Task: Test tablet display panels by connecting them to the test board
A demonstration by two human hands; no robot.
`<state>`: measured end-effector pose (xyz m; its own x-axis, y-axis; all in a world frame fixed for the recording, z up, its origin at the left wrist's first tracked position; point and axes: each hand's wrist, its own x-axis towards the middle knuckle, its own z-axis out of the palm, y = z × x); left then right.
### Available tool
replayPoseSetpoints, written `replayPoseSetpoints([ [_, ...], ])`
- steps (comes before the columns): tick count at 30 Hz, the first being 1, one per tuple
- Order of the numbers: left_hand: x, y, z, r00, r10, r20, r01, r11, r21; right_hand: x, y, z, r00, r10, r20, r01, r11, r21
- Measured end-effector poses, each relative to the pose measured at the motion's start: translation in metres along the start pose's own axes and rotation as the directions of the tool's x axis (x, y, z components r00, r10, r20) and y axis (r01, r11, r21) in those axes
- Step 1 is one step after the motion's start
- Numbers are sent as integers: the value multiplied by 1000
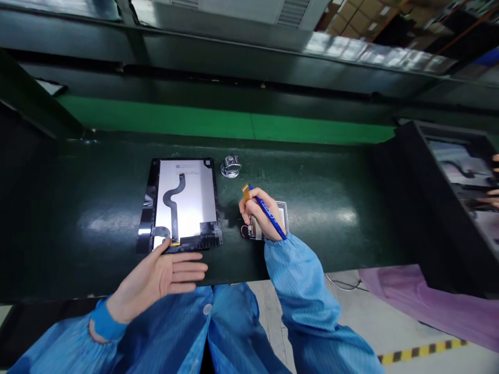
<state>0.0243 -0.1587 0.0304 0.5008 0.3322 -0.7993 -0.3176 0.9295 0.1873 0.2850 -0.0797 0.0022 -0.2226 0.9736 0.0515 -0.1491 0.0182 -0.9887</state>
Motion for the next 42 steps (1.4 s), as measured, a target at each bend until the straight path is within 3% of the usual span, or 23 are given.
replayPoseSetpoints([
  [2,-7,1,-5,993,-79,86,71,992,103,-1,1,-2,1000,-2,18,2,1000,10],
  [4,-15,8,-8,988,-70,134,37,972,233,-2,0,-4,998,12,58,-12,1000,-6],
  [6,-19,24,-6,986,107,130,-153,892,426,2,-4,-3,992,37,121,-32,998,-45],
  [7,-18,37,-4,958,260,124,-284,783,553,5,-6,-1,986,48,157,-38,997,-64],
  [8,-15,51,-2,893,429,137,-394,598,698,10,-9,2,978,64,199,-48,995,-85],
  [9,-9,67,1,782,599,173,-447,345,825,16,-12,5,965,86,246,-61,992,-110],
  [10,0,82,4,638,730,244,-391,34,920,23,-14,10,949,114,294,-74,987,-144],
  [11,11,97,7,509,794,332,-236,-243,941,29,-17,16,932,140,335,-80,979,-186],
  [12,23,110,9,441,825,353,-160,-315,935,34,-19,22,922,157,353,-74,968,-239],
  [14,46,128,11,384,841,382,-57,-391,918,37,-25,35,959,128,252,-36,939,-342],
  [16,62,138,10,405,811,423,2,-463,886,29,-32,48,1000,-2,5,3,919,-395],
  [18,68,141,7,448,747,491,35,-563,826,13,-40,63,964,-130,-231,36,927,-373],
  [19,68,141,6,468,714,521,27,-601,799,4,-43,72,946,-153,-286,49,939,-341],
  [22,61,141,0,486,668,563,-14,-638,770,-17,-39,99,977,-36,-209,-20,966,-259],
  [24,56,139,-3,483,684,547,10,-629,777,-20,-26,114,989,91,-113,-117,959,-260],
  [26,54,137,-6,476,712,516,47,-607,793,-18,-7,123,984,157,-88,-176,941,-288],
  [31,56,132,-9,476,731,489,10,-561,828,-11,24,127,988,68,-139,-127,869,-478],
  [42,54,130,-2,505,741,442,-29,-498,867,-17,28,130,999,-13,-39,-17,728,-685],
])
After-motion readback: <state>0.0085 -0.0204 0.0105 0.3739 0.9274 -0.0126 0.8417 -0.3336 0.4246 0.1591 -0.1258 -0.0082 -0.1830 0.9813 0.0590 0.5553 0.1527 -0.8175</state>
